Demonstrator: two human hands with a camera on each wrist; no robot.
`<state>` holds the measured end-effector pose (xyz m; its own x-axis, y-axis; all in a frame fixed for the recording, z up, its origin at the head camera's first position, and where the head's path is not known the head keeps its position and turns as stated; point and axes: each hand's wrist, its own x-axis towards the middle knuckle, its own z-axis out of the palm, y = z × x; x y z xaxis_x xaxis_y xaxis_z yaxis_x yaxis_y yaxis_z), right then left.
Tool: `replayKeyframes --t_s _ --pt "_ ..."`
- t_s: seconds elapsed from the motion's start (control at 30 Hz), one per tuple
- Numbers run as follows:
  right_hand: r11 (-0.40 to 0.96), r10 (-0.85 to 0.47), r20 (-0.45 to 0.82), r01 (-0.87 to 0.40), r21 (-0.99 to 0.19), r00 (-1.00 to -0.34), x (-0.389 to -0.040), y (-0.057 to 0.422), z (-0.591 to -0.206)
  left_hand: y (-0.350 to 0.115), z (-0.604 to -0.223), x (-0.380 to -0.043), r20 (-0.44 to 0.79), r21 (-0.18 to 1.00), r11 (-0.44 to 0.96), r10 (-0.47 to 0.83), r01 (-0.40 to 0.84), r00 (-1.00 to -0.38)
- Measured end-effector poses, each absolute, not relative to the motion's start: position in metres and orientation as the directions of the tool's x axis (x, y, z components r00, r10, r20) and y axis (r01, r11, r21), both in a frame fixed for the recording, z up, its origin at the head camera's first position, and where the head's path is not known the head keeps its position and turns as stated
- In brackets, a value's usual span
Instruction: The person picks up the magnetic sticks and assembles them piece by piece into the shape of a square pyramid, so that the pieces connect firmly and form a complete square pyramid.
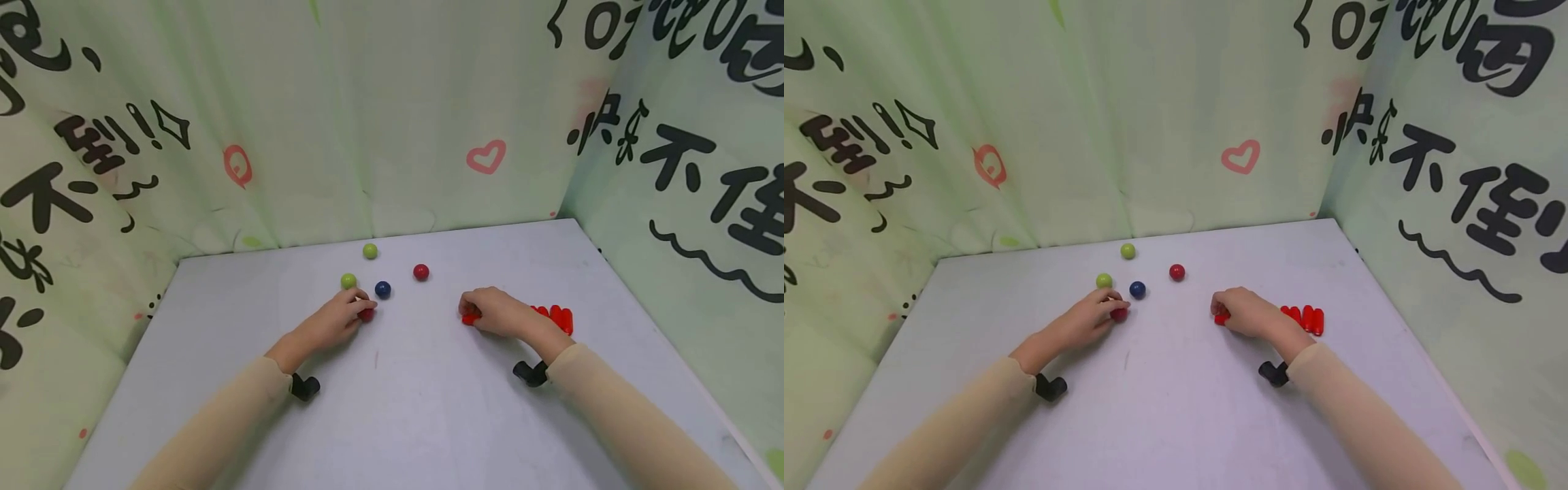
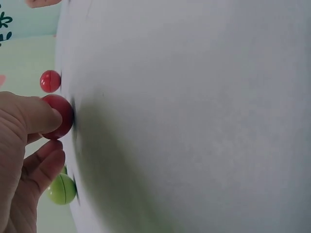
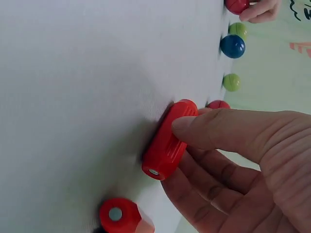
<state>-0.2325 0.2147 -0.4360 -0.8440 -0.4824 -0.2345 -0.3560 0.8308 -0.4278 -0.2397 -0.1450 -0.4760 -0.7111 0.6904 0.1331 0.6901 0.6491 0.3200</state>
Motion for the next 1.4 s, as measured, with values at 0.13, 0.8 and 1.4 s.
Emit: replayKeyframes --t_s 0.13,0.8,1.4 --pt "0.845 -0.447 -0.232 -0.323 -0.426 -0.864 -0.229 0.207 -0.438 -0.144 -0.477 -0.238 0.135 0.322 0.649 0.689 0.689 -0.712" --pt "0.81 -0.355 -0.212 -0.186 -0.557 -0.911 -0.211 0.179 -0.448 -0.136 -0.473 -0.218 0.128 0.399 0.68 0.623 0.615 -0.771" --pt "0.774 -0.444 -0.185 -0.27 -0.573 -0.877 -0.203 0.151 -0.449 -0.135 -0.474 -0.197 0.101 0.408 0.723 0.572 0.558 -0.814"
